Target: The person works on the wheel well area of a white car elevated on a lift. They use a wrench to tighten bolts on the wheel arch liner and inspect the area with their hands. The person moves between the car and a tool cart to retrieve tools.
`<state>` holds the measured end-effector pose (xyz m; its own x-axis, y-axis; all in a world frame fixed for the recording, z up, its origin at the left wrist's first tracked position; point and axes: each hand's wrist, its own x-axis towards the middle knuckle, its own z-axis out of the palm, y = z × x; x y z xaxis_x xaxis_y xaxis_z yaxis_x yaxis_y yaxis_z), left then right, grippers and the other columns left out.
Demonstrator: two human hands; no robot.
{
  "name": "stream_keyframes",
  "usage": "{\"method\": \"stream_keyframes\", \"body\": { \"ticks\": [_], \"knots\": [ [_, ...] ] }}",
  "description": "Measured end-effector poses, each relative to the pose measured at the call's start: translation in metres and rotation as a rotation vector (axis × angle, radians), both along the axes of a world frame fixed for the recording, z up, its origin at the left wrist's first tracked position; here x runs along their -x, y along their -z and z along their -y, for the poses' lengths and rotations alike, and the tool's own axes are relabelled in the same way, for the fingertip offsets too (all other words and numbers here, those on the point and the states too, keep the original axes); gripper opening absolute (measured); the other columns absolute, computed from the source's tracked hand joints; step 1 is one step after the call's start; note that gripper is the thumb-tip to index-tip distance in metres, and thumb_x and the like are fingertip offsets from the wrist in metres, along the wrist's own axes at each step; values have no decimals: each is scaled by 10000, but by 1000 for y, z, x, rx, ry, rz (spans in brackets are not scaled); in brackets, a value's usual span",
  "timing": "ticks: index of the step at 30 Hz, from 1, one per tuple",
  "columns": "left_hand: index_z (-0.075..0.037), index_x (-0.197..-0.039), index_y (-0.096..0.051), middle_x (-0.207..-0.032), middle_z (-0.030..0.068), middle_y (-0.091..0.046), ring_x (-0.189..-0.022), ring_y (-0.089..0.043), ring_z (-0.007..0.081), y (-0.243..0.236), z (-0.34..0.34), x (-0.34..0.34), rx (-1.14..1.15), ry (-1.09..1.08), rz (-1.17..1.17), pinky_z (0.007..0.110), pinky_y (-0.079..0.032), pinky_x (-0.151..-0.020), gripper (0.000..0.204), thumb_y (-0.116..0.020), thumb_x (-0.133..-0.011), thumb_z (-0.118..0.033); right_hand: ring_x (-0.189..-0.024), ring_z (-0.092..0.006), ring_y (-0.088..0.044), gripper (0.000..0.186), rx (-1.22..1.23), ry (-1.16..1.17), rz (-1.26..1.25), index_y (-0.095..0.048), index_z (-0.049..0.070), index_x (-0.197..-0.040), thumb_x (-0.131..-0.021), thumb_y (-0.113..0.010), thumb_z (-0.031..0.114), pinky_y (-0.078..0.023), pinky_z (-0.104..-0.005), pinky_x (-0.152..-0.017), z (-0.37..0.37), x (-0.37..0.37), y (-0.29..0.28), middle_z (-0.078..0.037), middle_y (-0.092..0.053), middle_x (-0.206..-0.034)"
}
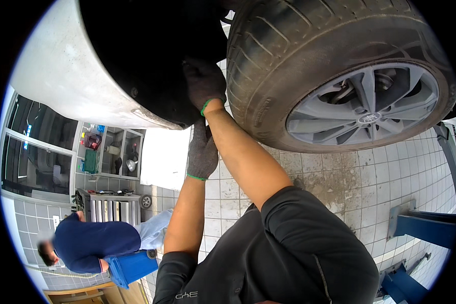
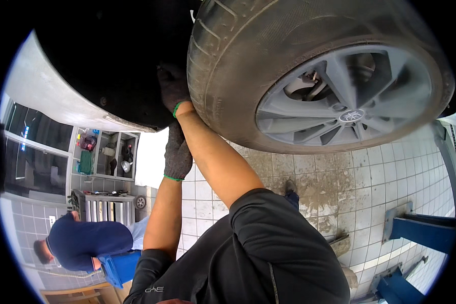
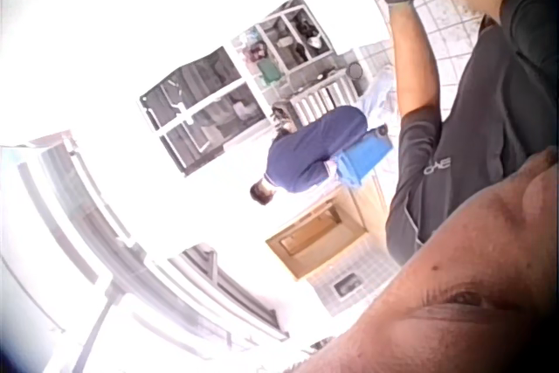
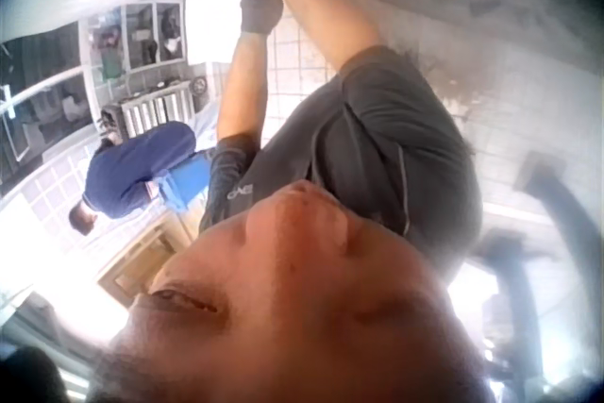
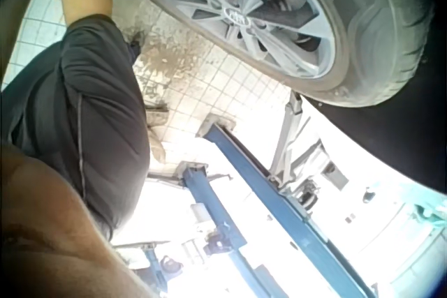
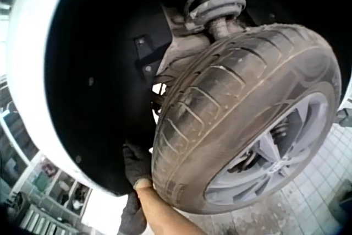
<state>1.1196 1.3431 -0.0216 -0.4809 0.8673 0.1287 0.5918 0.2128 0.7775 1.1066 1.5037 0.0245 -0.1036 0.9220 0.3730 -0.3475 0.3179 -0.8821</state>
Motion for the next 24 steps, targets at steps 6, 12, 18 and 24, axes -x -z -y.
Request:
{"method": "stream_keyframes", "body": {
  "ticks": [6, 12, 18, 24],
  "knots": [
    [6, -1582, -305, -1589, 202, -433, -1458, -430, 318, 0, 4, 2, -24, 11, 86, 355, -347, -1179, 659, -562, -1022, -229, -1062, -287, -699, 275, 53, 18, 29, -756, 122, -1115, -931, -718, 322, -526, -353, -947, 9, -6, -8, -120, -747, -1110],
    [7, -1582, -311, -1575, 210, -451, -1450, -445, 321, -5, 4, -6, 2, -52, 13, 371, -366, -1170, 647, -558, -1022, -202, -1094, -269, -686, 277, 69, -48, -75, -754, 109, -1126, -916, -740, 289, -515, -345, -969, 1, 0, 0, -113, -742, -1132],
    [6, -1545, -408, -1480, 201, -562, -1310, -587, 281, 9, 13, -4, -119, -109, -178, 364, -454, -1089, 578, -574, -1007, -127, -1123, -233, -687, 268, 21, -109, -137, -755, 120, -1167, -920, -731, 221, -513, -322, -1001, -1, 3, 0, -83, -746, -1183],
    [-6, -1487, -502, -1448, 189, -595, -1169, -674, 257, 43, 40, 17, -32, -133, 30, 367, -520, -1010, 543, -646, -975, -113, -1070, -224, -704, 243, -2, -164, -151, -763, 125, -1152, -927, -718, 205, -530, -320, -960, 0, -1, -2, -86, -762, -1119]
  ]
}}
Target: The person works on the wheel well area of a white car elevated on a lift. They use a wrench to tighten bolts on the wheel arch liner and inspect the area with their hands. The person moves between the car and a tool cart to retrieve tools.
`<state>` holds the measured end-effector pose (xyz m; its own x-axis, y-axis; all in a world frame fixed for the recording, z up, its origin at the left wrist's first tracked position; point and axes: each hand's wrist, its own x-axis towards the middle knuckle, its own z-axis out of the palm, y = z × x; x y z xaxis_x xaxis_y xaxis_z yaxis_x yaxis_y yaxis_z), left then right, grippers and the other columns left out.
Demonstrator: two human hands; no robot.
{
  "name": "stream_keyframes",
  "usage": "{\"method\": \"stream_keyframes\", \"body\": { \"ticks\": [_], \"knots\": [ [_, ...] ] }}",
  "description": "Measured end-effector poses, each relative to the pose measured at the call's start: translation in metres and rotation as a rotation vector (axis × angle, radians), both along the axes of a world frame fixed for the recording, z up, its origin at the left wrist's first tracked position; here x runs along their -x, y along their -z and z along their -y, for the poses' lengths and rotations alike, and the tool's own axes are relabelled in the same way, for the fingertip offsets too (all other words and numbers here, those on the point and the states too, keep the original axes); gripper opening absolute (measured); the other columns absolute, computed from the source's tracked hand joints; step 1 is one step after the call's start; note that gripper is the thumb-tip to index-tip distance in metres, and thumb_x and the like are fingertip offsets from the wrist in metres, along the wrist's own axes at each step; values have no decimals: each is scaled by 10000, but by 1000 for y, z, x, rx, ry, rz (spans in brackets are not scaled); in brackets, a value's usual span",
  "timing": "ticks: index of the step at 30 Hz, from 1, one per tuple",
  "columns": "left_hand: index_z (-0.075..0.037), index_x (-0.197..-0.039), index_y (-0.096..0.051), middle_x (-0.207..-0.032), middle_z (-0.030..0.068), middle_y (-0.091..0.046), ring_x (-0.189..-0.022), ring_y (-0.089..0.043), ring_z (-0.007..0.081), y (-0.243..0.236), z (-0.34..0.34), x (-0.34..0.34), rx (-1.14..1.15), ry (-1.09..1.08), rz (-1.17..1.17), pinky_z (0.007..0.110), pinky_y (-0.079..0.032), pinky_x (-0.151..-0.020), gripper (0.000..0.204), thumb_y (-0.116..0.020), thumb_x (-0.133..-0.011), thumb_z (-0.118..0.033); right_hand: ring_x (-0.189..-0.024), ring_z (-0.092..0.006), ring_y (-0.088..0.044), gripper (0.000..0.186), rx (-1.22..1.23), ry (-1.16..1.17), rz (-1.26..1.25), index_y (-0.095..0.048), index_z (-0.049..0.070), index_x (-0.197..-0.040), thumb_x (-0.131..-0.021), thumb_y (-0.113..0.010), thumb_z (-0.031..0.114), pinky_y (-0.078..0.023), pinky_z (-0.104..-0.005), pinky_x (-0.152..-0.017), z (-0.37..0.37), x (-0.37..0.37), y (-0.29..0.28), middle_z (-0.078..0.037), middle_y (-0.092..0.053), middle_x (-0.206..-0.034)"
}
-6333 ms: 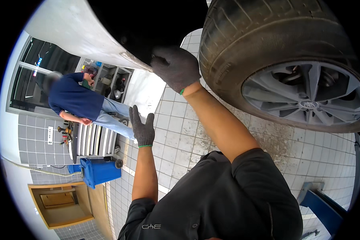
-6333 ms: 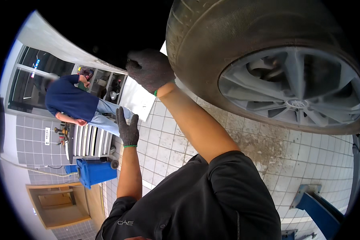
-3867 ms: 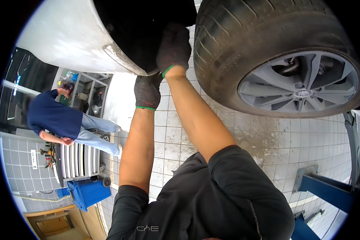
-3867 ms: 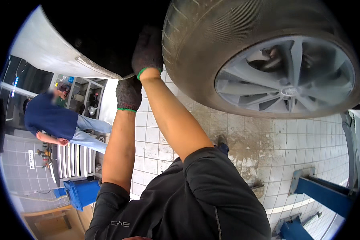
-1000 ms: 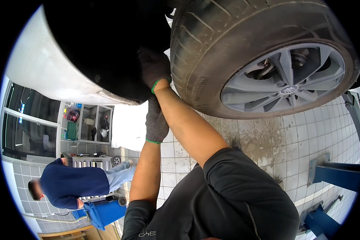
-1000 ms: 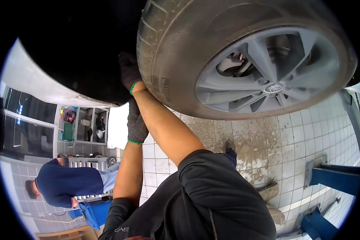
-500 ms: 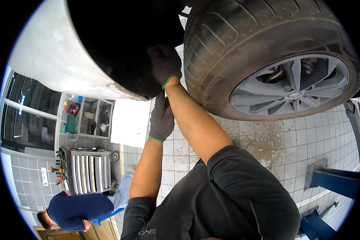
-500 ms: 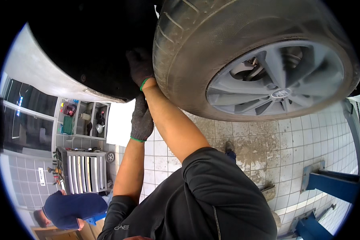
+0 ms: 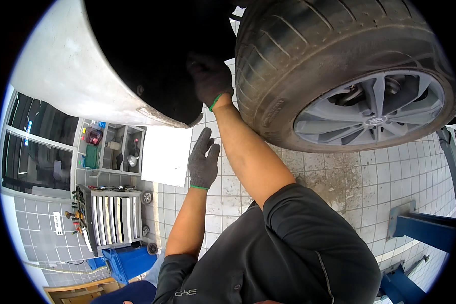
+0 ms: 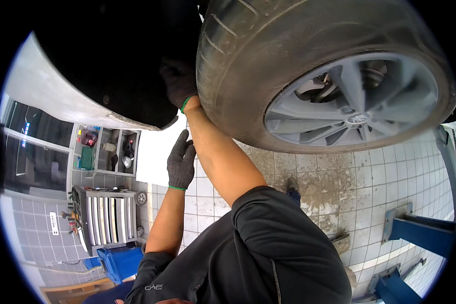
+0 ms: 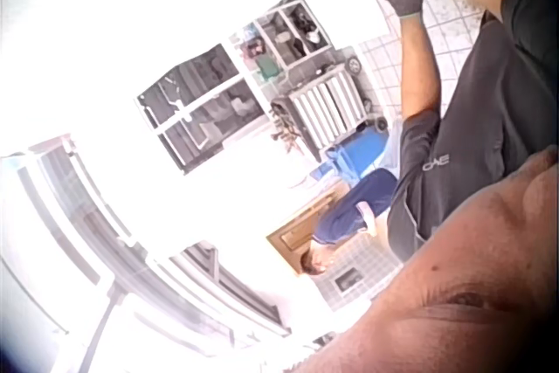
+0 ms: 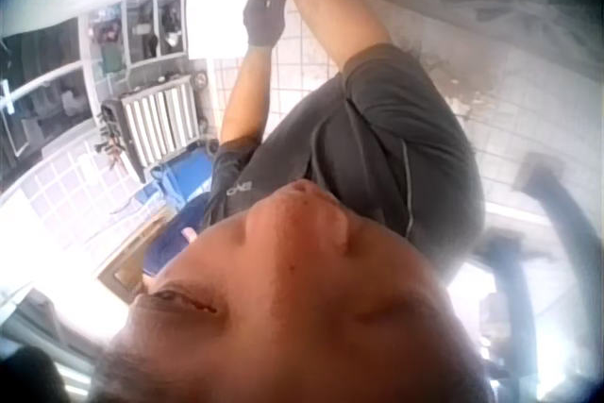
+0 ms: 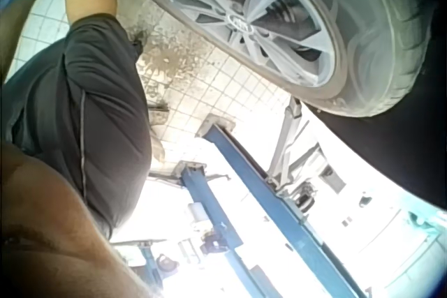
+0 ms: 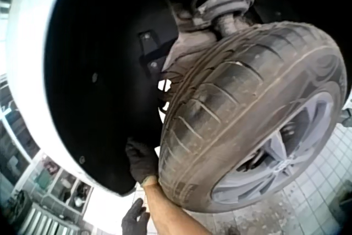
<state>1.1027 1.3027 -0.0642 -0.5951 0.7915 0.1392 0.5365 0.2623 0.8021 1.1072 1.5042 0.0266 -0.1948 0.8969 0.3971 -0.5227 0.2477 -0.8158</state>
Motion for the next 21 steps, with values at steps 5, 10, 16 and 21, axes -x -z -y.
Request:
{"method": "stream_keyframes", "body": {
  "ticks": [5, 10, 16, 21],
  "knots": [
    [-44, -1488, -515, -1441, 157, -607, -1196, -667, 253, 32, 48, 25, 345, 27, -39, 361, -513, -1029, 562, -669, -973, -210, -1039, -268, -706, 221, 50, -9, 127, -768, 104, -1062, -942, -692, 273, -533, -352, -936, -4, -3, -4, -119, -758, -1092],
    [-46, -1464, -534, -1431, 219, -591, -1276, -606, 360, 134, 155, 63, 748, 18, -23, 431, -473, -1086, 635, -584, -981, -455, -1057, -338, -687, 315, -106, 119, 479, -756, 90, -1036, -962, -635, 371, -519, -399, -930, -11, -7, -14, -163, -742, -1102],
    [-6, -1514, -453, -1529, 210, -504, -1414, -484, 347, 302, 378, 62, 1579, 413, 129, 437, -369, -1182, 702, -518, -1004, -484, -1084, -372, -665, 322, -26, 84, 411, -743, 99, -1085, -982, -571, 352, -511, -435, -947, -2, -1, -15, -165, -728, -1109],
    [-5, -1513, -457, -1524, 208, -511, -1403, -498, 344, 275, 457, 14, 1484, 126, 510, 435, -385, -1168, 702, -542, -993, -469, -1074, -367, -670, 293, -224, 228, 276, -754, 115, -1057, -942, -629, 354, -513, -421, -950, -33, 21, 23, -156, -731, -1117]
  ]
}}
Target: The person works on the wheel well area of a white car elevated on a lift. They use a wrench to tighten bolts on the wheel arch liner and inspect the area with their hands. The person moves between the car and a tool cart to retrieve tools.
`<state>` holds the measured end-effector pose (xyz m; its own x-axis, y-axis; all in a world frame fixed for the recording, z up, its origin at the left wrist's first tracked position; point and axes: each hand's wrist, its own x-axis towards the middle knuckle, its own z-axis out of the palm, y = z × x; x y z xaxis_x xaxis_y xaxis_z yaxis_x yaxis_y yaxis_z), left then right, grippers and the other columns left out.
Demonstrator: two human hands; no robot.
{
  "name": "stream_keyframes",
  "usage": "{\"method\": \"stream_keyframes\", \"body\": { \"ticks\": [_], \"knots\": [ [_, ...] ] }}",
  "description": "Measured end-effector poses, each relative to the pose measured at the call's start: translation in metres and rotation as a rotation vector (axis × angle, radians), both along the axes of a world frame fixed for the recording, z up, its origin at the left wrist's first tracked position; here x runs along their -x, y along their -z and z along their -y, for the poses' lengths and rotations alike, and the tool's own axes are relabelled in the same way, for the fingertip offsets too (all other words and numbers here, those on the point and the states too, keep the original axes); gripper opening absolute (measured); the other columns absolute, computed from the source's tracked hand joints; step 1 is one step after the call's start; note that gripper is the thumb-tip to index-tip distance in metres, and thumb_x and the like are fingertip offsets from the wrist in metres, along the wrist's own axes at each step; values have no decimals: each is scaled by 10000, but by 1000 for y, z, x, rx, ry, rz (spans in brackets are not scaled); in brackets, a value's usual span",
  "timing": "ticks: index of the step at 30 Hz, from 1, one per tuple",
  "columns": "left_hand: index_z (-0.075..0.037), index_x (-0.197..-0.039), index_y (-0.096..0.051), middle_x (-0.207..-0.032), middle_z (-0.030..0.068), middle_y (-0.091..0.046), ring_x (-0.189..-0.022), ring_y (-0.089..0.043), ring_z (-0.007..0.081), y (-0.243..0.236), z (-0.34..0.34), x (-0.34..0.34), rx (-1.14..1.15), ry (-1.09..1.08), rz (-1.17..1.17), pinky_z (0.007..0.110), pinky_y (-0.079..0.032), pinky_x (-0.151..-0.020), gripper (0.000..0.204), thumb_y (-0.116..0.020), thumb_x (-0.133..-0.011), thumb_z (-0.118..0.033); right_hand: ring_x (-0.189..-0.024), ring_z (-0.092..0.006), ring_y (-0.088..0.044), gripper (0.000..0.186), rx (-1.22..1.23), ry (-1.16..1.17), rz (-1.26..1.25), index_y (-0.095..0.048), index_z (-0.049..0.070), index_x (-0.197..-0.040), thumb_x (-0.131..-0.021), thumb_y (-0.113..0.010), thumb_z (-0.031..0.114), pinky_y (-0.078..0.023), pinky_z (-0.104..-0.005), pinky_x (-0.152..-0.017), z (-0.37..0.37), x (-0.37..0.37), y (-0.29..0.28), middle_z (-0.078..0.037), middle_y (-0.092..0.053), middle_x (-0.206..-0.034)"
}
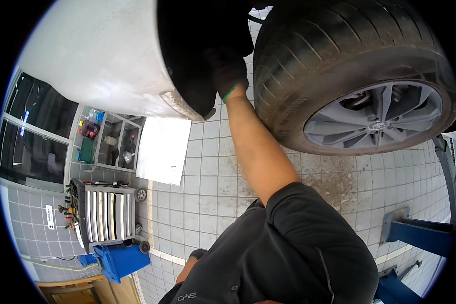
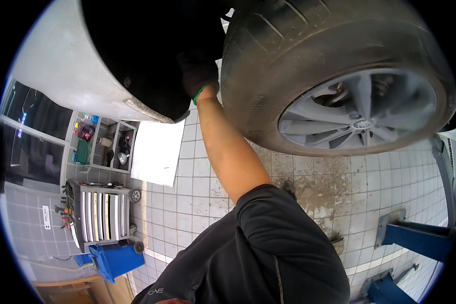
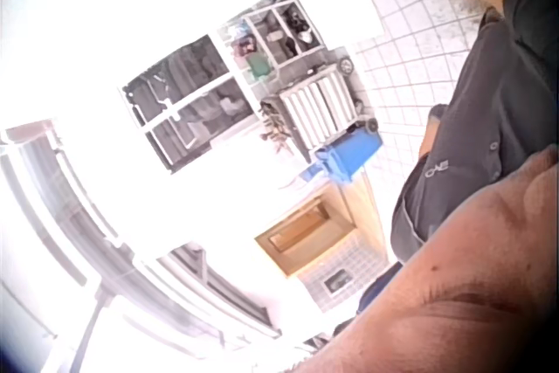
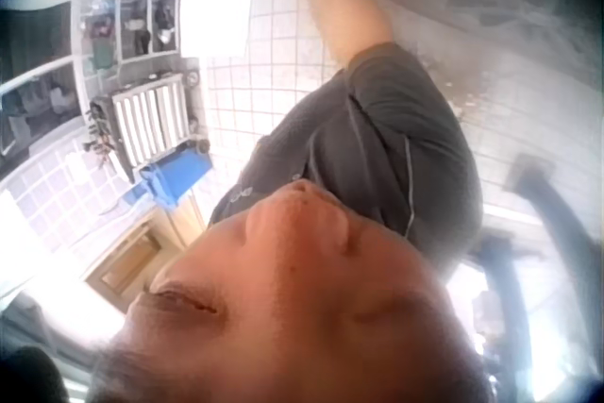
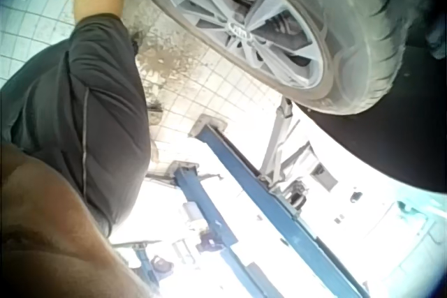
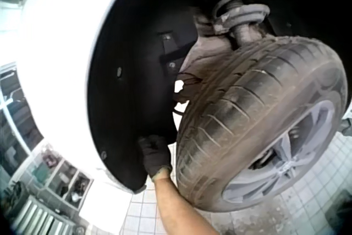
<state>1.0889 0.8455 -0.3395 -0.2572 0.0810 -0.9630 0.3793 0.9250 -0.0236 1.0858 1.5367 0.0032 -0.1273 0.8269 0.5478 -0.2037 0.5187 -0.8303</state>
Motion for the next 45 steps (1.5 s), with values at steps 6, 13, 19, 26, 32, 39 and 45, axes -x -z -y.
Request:
{"method": "stream_keyframes", "body": {
  "ticks": [6, 13, 19, 26, 32, 39, 45],
  "knots": [
    [-3, -1511, -462, -1518, 205, -520, -1390, -515, 340, -18, -4, -22, -131, -246, -54, 433, -405, -1152, 704, -570, -980, -452, -1107, -274, -678, 249, -327, 154, 139, -733, 88, -1142, -931, -601, 72, -532, -364, -990, 11, -14, 4, -100, -725, -1185],
    [4, -1505, -477, -1499, 207, -546, -1374, -544, 315, 29, -27, 5, -479, -515, -200, 392, -434, -1134, 727, -673, -914, -372, -1156, -372, -643, 347, 183, -169, -139, -732, 116, -1148, -941, -655, 384, -498, -428, -1004, 15, -6, -12, -162, -708, -1204],
    [47, -1523, -420, -1519, 238, -512, -1420, -496, 314, -7, -73, 7, -516, -556, -193, 375, -382, -1179, 738, -638, -932, -336, -1159, -365, -653, 342, 170, -69, -79, -739, 150, -1161, -940, -653, 397, -505, -411, -1001, 25, -17, -26, -151, -711, -1222],
    [3, -1506, -475, -1526, 193, -522, -1424, -493, 301, 52, 0, 12, -468, -578, -161, 375, -392, -1172, 732, -656, -908, -378, -1107, -333, -681, 306, 240, -121, -5, -737, 81, -1160, -964, -656, 302, -516, -375, -971, 25, -29, -34, -166, -731, -1169],
    [-11, -1505, -488, -1493, 176, -565, -1329, -582, 285, 58, 30, -8, -264, -432, -176, 381, -457, -1102, 771, -677, -885, -429, -1066, -349, -687, 323, 262, -133, 81, -749, 61, -1078, -963, -644, 344, -526, -392, -939, 26, -30, -37, -182, -740, -1102],
    [-1, -1499, -490, -1470, 201, -578, -1390, -532, 280, 22, 6, 0, -371, -780, -169, 379, -423, -1136, 748, -691, -889, -383, -1047, -358, -684, 333, 227, -120, 116, -754, 68, -1065, -961, -645, 365, -524, -409, -919, 24, -27, -36, -175, -742, -1077],
    [23, -1507, -466, -1492, 223, -549, -1395, -522, 315, -17, -64, 0, -479, -629, -246, 374, -412, -1148, 715, -685, -913, -310, -1075, -309, -673, 222, 22, -14, 23, -738, 86, -1138, -953, -635, 151, -533, -377, -942, 21, -16, -12, -131, -724, -1099]
  ]
}}
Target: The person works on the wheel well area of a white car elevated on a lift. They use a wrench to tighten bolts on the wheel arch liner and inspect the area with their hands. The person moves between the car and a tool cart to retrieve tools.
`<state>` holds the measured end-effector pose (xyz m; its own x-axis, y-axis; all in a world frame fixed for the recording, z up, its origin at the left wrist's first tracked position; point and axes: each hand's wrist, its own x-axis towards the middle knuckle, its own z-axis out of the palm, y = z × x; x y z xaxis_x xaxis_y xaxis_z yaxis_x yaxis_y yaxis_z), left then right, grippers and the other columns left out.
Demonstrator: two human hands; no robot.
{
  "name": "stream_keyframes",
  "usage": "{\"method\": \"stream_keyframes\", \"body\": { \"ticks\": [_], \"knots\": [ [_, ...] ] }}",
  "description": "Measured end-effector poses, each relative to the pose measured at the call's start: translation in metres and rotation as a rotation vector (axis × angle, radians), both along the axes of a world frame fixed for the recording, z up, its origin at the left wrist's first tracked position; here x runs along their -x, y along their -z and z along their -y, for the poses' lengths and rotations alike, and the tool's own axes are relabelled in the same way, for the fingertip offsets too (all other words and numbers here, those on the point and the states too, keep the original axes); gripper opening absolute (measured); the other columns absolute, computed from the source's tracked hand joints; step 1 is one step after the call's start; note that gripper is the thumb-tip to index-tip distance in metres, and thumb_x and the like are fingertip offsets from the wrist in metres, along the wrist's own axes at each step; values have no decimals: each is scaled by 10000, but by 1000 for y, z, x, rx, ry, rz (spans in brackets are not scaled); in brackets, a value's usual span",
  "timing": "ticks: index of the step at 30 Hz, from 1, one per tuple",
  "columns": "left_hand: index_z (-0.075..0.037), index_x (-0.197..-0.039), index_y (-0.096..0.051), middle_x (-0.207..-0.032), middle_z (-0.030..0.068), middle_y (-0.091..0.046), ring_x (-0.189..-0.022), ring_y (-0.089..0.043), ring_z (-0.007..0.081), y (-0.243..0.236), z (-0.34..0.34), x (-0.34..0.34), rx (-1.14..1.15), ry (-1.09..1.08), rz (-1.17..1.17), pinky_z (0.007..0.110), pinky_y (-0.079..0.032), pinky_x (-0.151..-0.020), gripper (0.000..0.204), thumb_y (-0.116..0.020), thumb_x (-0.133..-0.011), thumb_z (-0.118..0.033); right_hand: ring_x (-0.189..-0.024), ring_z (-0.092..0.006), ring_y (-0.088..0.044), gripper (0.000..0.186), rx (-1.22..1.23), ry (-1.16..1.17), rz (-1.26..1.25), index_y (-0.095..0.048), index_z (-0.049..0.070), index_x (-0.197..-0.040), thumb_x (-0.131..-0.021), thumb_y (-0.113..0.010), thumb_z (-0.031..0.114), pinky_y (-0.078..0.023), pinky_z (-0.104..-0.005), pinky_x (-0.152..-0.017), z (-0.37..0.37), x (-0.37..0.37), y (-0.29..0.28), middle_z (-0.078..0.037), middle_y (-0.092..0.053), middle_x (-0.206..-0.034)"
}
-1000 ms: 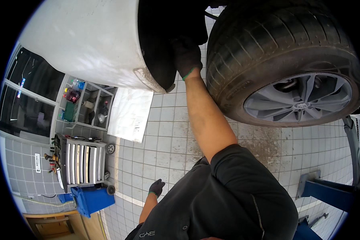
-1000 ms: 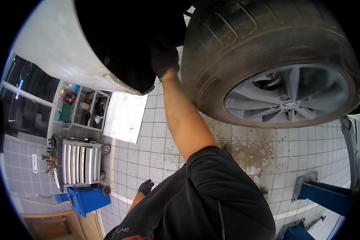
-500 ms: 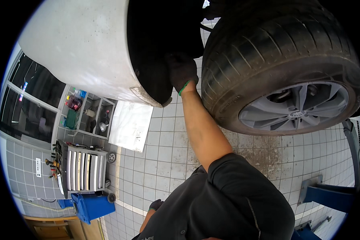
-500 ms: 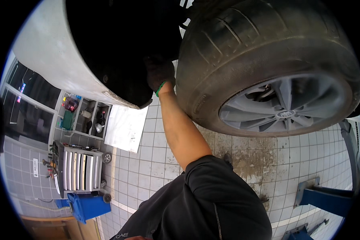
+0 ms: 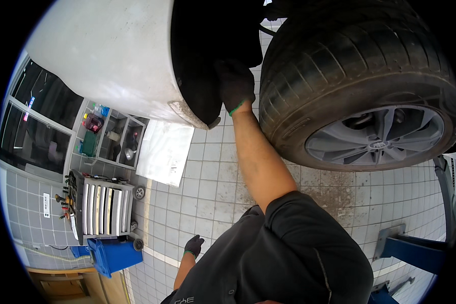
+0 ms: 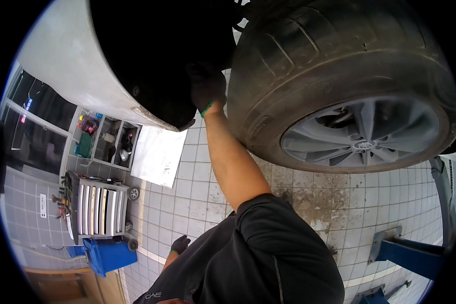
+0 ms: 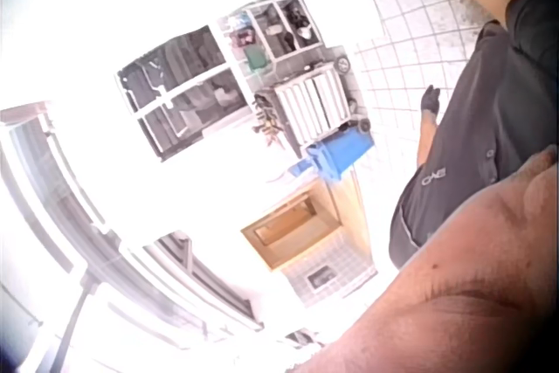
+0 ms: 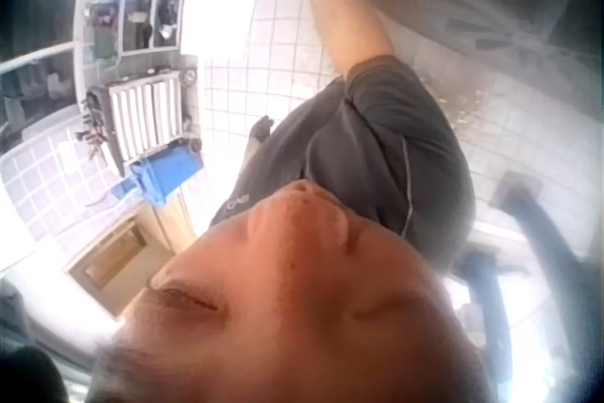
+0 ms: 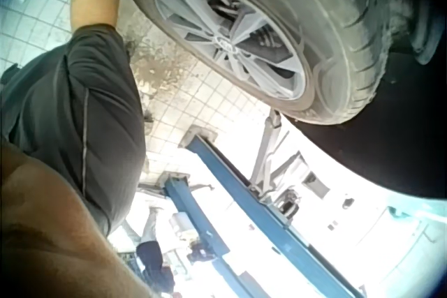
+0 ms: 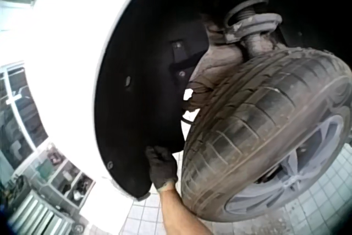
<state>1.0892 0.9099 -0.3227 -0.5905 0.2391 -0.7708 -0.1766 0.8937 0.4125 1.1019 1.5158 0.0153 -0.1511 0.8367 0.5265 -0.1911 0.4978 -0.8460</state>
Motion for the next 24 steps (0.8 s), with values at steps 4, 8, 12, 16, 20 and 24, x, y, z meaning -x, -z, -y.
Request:
{"method": "stream_keyframes", "body": {
  "ticks": [4, 8, 12, 16, 20, 24],
  "knots": [
    [40, -1504, -461, -1486, 245, -545, -1390, -527, 308, -3, -4, -12, 12, -40, 46, 375, -418, -1138, 732, -695, -902, -305, -1067, -328, -675, 224, -185, 106, 28, -743, 90, -1114, -938, -626, 164, -535, -388, -932, -4, 5, 13, -150, -726, -1117],
    [36, -1500, -468, -1464, 243, -567, -1341, -568, 302, 60, 63, -8, -31, -75, 89, 380, -454, -1093, 757, -708, -878, -322, -1040, -400, -671, 306, -205, 104, 7, -749, 87, -1069, -940, -656, 349, -526, -438, -892, -14, 12, 12, -188, -735, -1100],
    [22, -1487, -493, -1465, 219, -573, -1290, -602, 290, 71, 95, -17, 117, 403, 86, 393, -479, -1063, 758, -710, -861, -346, -1036, -393, -676, 303, -25, -11, 10, -752, 88, -1066, -935, -662, 346, -528, -437, -894, -14, 8, 9, -186, -738, -1095],
    [-11, -1486, -513, -1483, 194, -567, -1321, -586, 286, 59, 96, -25, 195, 59, 158, 388, -469, -1084, 742, -690, -868, -383, -1016, -352, -699, 279, 114, -36, -161, -752, 88, -1075, -918, -687, 310, -540, -410, -899, -4, 7, -3, -170, -749, -1067],
    [-4, -1487, -508, -1484, 204, -563, -1383, -537, 297, 49, 91, -25, 110, -43, 130, 372, -425, -1136, 748, -681, -876, -399, -1068, -315, -687, 226, 120, -134, -184, -750, 81, -1101, -947, -664, 223, -522, -375, -958, 7, -2, -13, -143, -739, -1103],
    [10, -1503, -480, -1496, 221, -543, -1406, -514, 302, 51, 78, -16, 85, 70, 18, 360, -394, -1166, 750, -691, -889, -367, -1086, -329, -677, 226, -42, -93, 25, -747, 82, -1096, -968, -632, 228, -517, -379, -965, -10, 4, 3, -148, -735, -1110]
  ]
}}
